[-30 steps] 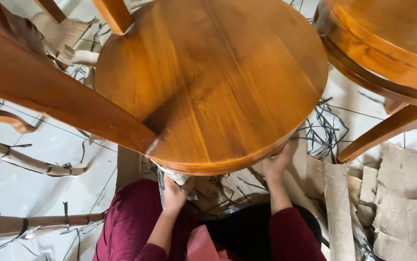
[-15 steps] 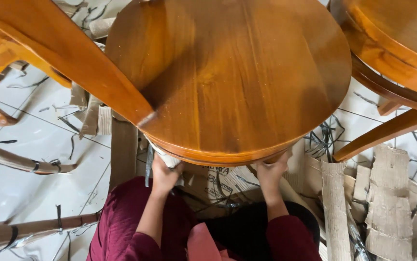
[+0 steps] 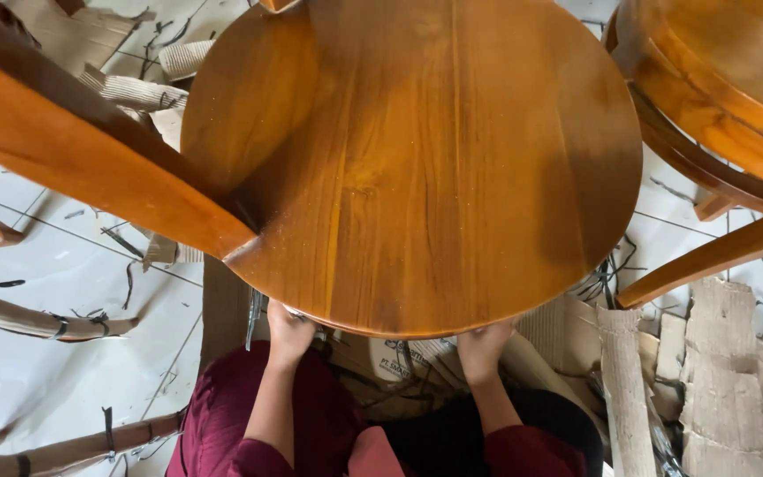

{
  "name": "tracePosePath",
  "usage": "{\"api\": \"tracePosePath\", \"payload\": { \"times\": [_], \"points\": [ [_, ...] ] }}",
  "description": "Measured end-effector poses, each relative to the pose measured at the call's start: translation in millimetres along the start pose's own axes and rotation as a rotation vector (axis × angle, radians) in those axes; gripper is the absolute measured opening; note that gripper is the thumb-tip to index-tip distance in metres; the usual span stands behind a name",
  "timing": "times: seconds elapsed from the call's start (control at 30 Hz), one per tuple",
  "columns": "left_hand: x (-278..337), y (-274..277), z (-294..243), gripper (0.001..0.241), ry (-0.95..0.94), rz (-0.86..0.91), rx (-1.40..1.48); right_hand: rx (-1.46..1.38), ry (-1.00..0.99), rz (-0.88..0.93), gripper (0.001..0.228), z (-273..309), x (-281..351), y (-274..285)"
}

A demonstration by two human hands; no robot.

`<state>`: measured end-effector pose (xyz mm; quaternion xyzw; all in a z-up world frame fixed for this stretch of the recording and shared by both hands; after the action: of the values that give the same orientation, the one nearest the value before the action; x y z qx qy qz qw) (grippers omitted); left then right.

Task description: Wrapping wooden chair legs with protective cardboard and securing them with plastic ties.

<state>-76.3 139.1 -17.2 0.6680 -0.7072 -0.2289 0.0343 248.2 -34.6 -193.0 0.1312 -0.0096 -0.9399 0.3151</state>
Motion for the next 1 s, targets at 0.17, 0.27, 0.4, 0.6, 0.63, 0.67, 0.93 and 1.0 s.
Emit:
{"api": "tracePosePath", "payload": {
  "times": [0.17,0.27,0.4,0.6,0.63,0.67,0.93,1.0],
  "points": [
    [35,-21,19,0.059,-0.032,-0.046,-0.059,-0.025,-0.121,0.101,0.071,7,0,16],
    [47,-44,21,0.058,-0.066,-0.098,-0.09,-0.049,-0.179,0.178,0.07,11,-20,32],
    [39,-37,39,0.058,-0.101,-0.163,-0.136,-0.069,-0.277,0.292,0.068,19,-26,45],
    [38,-44,70,0.057,-0.144,-0.238,-0.167,-0.029,-0.443,0.179,0.063,19,-19,38],
    [40,-47,68,0.057,-0.141,-0.236,-0.165,-0.026,-0.444,0.179,0.063,41,-21,36],
    [40,-50,67,0.057,-0.099,-0.212,-0.124,-0.067,-0.464,0.146,0.049,62,-24,32],
    [13,-50,94,0.058,-0.074,-0.213,-0.155,-0.079,-0.442,0.102,0.061,126,-33,8],
    [10,-50,114,0.06,-0.214,-0.217,-0.1,-0.092,-0.43,0.111,0.055,121,-30,4]
  ]
}}
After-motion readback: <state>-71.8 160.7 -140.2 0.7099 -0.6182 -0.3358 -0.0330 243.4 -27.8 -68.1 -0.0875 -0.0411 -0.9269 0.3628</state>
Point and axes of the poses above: each hand's wrist, its own x-axis away from the middle knuckle, its own y-axis out of the back of the hand, z = x × y, the point moved 2 cm from there along -x, towards the middle knuckle, and after that the axes turned 8 degrees about -x, right-handed, at the moved point
